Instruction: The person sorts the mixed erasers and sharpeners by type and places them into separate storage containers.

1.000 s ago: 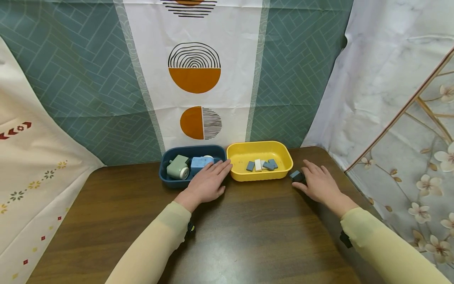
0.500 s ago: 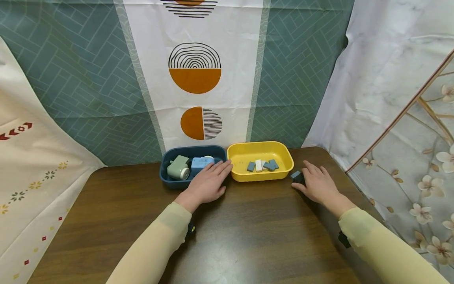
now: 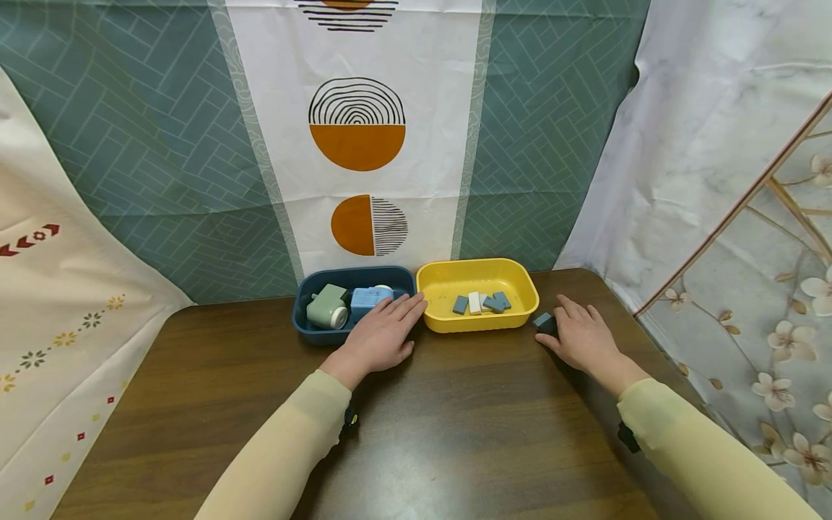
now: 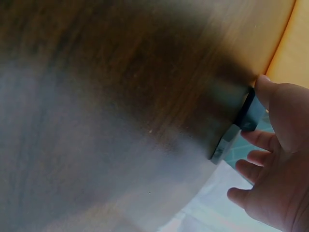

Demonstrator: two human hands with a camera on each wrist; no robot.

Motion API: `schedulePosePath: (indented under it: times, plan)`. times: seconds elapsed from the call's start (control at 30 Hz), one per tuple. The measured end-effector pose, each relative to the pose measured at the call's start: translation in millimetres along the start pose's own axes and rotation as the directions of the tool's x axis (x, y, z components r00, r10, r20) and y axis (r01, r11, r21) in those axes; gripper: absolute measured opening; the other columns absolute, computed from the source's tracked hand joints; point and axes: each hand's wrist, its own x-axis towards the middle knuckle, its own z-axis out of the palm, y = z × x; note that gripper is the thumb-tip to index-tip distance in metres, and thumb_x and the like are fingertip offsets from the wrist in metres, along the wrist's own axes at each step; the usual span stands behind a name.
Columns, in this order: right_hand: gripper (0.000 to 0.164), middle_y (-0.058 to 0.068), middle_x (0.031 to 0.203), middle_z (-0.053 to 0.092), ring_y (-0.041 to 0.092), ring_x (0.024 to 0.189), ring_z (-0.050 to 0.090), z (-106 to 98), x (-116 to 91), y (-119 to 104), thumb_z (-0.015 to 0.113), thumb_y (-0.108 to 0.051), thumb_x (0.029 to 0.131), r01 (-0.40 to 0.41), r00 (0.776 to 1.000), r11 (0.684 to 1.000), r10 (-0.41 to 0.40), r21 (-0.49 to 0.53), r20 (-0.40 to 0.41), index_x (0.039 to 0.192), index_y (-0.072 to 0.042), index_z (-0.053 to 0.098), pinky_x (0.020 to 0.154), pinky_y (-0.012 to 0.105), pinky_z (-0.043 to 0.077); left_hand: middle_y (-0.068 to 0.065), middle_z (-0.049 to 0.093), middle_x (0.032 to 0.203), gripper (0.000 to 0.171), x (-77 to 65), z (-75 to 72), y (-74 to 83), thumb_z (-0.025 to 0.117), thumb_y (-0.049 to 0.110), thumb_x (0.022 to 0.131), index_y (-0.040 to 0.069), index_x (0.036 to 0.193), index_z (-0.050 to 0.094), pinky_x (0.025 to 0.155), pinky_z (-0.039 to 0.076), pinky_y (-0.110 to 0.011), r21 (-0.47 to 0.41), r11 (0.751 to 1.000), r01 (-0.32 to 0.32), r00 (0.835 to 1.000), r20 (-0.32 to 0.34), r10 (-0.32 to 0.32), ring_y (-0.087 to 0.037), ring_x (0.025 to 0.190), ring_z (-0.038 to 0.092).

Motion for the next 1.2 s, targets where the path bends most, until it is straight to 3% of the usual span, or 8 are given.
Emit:
schedulePosePath:
  times: [0.63,1.2]
  plan:
    - [0.065,0.038,0.160,0.046,0.056,0.139,0.053,1.2,-1.4,1.1,0.073,-0.040,0.107,0.002,1.000,1.000,-0.002,0.002,-0.029,0.136,0.016,0.060,0.121,0.072,0.035,0.000,0.014,0.185,0.082,0.3,0.0,2.2,0.067,0.035,0.111,0.018,0.178,0.024,0.136,0.014,-0.046,-0.005,1.000,0.003,1.000,0.008,-0.003,-0.026,0.169,0.020]
    - [0.060,0.039,0.157,0.049,0.057,0.132,0.059,-14.2,-3.9,-1.0,0.077,-0.038,0.105,0.045,0.995,0.999,-0.046,-0.009,-0.092,0.128,0.016,0.063,0.118,0.073,0.039,0.000,0.015,0.185,0.082,-0.7,-0.8,1.3,0.068,0.034,0.111,0.017,0.178,0.025,0.136,0.014,-0.047,-0.018,1.000,0.012,1.000,0.008,-0.012,-0.026,0.168,0.021]
